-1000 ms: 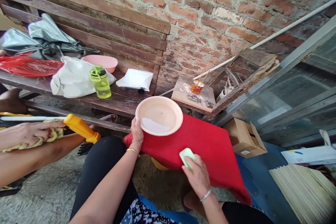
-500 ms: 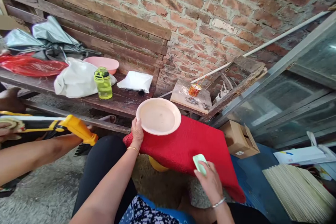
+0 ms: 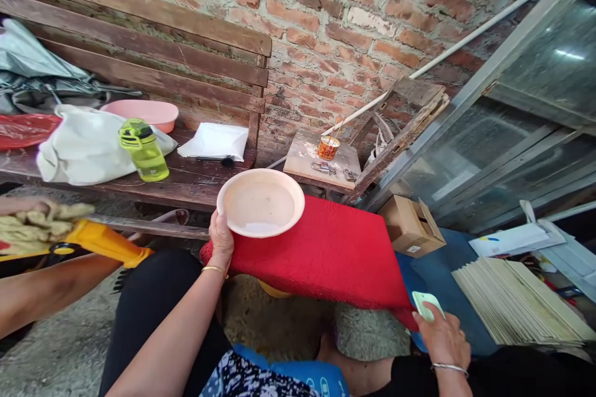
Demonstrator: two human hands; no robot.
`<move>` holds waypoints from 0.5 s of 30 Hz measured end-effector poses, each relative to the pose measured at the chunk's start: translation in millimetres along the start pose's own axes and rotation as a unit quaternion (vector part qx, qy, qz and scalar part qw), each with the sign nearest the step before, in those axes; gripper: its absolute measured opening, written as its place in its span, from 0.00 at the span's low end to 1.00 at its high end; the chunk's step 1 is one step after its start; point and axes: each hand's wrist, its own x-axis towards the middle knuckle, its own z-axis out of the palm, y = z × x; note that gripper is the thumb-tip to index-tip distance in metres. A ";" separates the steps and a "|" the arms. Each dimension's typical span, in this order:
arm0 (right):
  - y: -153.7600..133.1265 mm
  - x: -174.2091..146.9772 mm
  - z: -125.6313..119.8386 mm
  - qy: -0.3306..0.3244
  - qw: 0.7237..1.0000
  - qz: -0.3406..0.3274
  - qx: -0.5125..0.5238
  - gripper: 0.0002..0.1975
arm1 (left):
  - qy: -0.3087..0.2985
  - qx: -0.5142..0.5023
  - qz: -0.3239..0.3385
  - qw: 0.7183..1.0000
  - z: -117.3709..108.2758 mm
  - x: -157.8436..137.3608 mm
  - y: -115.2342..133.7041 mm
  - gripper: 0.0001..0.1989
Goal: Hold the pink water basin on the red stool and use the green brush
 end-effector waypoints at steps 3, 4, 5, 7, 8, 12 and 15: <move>1.7 -5.2 7.1 0.011 0.998 0.018 0.060 0.26 | -0.003 0.008 0.010 1.000 -1.0 0.0 1.7 0.23; -1.2 -7.0 11.3 0.013 0.997 0.018 0.079 0.26 | -0.005 0.011 0.013 1.000 -1.5 0.3 1.1 0.23; -5.3 -8.5 15.9 0.013 0.995 0.016 0.093 0.27 | -0.006 0.012 0.017 1.000 -2.2 0.9 0.0 0.24; -15.6 -10.6 25.0 0.010 0.994 -0.011 0.108 0.29 | 0.000 0.013 0.019 1.000 -3.3 2.4 -3.2 0.24; -20.7 -11.4 28.9 0.001 0.993 -0.040 0.113 0.29 | 0.005 0.013 0.018 1.000 -3.8 3.2 -4.9 0.24; -27.5 -10.5 35.2 -0.061 0.986 -0.136 0.076 0.22 | 0.012 0.011 0.008 1.000 -6.0 6.2 -11.3 0.24; -11.2 -4.9 29.2 -0.061 0.996 -0.035 0.049 0.22 | -0.004 0.020 0.007 1.000 -8.4 8.3 -14.2 0.24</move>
